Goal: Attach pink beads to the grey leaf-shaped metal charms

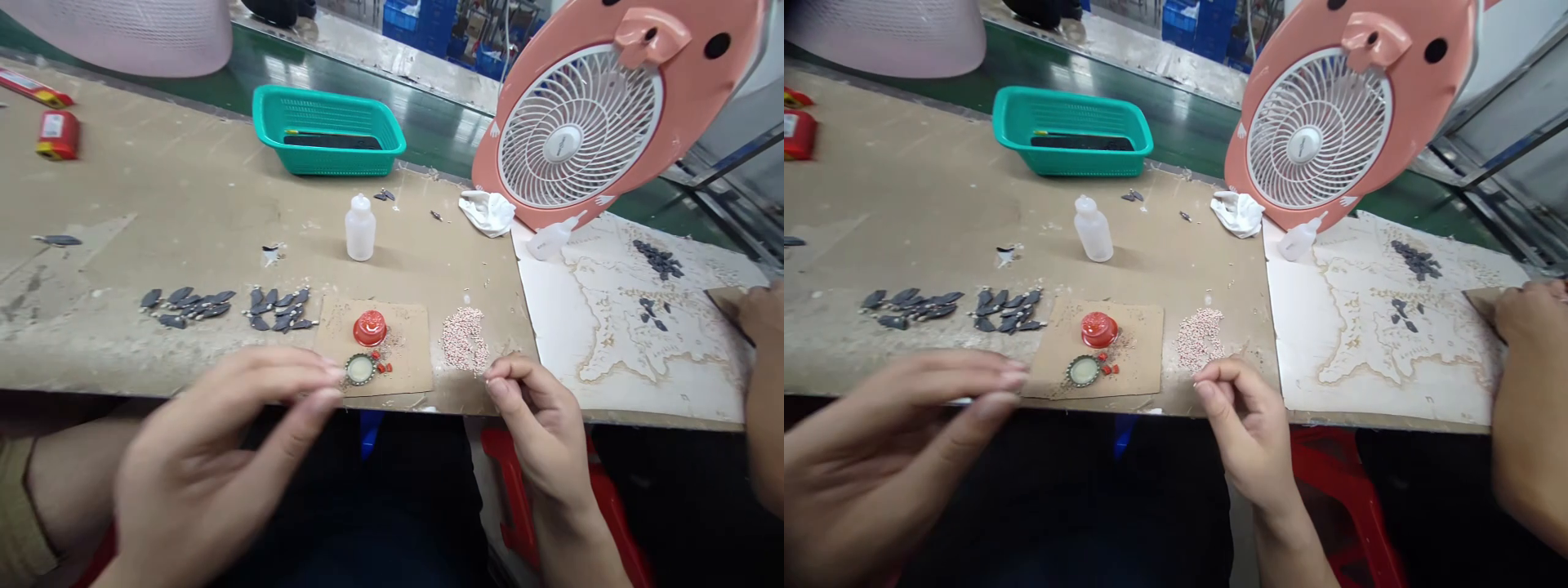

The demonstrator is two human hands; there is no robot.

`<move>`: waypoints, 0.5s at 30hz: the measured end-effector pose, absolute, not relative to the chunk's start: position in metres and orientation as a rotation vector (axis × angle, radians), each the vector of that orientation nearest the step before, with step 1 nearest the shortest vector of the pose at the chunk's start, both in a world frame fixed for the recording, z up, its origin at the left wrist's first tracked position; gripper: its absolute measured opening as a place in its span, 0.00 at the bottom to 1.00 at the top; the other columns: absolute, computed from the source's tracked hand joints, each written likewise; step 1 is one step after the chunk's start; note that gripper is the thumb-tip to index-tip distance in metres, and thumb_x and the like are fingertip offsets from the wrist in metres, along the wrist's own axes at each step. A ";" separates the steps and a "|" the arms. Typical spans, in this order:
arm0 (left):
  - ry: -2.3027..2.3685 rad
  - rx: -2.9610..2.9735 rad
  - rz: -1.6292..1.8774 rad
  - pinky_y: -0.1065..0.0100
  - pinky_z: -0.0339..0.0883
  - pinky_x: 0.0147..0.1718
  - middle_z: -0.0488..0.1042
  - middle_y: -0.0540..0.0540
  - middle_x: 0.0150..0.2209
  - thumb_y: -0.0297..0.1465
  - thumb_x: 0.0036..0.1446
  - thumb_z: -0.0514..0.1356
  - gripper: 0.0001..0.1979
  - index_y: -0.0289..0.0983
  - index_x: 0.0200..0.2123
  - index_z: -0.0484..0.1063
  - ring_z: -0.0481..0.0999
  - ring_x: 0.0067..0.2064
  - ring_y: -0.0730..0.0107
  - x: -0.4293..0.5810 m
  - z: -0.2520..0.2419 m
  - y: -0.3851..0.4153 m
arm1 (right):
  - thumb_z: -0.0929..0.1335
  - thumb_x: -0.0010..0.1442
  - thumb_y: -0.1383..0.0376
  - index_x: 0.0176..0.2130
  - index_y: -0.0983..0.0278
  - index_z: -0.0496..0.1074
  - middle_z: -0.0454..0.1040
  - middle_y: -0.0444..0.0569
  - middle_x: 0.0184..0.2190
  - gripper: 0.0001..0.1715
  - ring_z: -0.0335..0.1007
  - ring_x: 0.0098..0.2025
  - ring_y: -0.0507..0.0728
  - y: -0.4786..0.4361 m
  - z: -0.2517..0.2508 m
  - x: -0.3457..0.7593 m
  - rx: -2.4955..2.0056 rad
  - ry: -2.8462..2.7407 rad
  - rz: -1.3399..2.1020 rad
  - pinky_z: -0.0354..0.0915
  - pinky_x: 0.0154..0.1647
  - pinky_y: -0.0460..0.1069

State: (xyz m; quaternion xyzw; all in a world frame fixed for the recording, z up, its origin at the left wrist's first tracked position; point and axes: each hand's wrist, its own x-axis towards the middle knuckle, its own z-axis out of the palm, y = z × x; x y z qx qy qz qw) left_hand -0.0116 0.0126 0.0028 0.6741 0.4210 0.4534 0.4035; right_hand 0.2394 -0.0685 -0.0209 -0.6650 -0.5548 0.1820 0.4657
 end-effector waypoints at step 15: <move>0.762 0.899 0.563 0.78 0.59 0.19 0.72 0.50 0.26 0.38 0.57 0.67 0.11 0.36 0.29 0.79 0.63 0.22 0.80 0.008 0.004 -0.008 | 0.72 0.54 0.77 0.56 0.56 0.73 0.64 0.42 0.25 0.32 0.60 0.25 0.51 -0.077 -0.021 0.168 -1.283 -1.692 0.035 0.62 0.23 0.49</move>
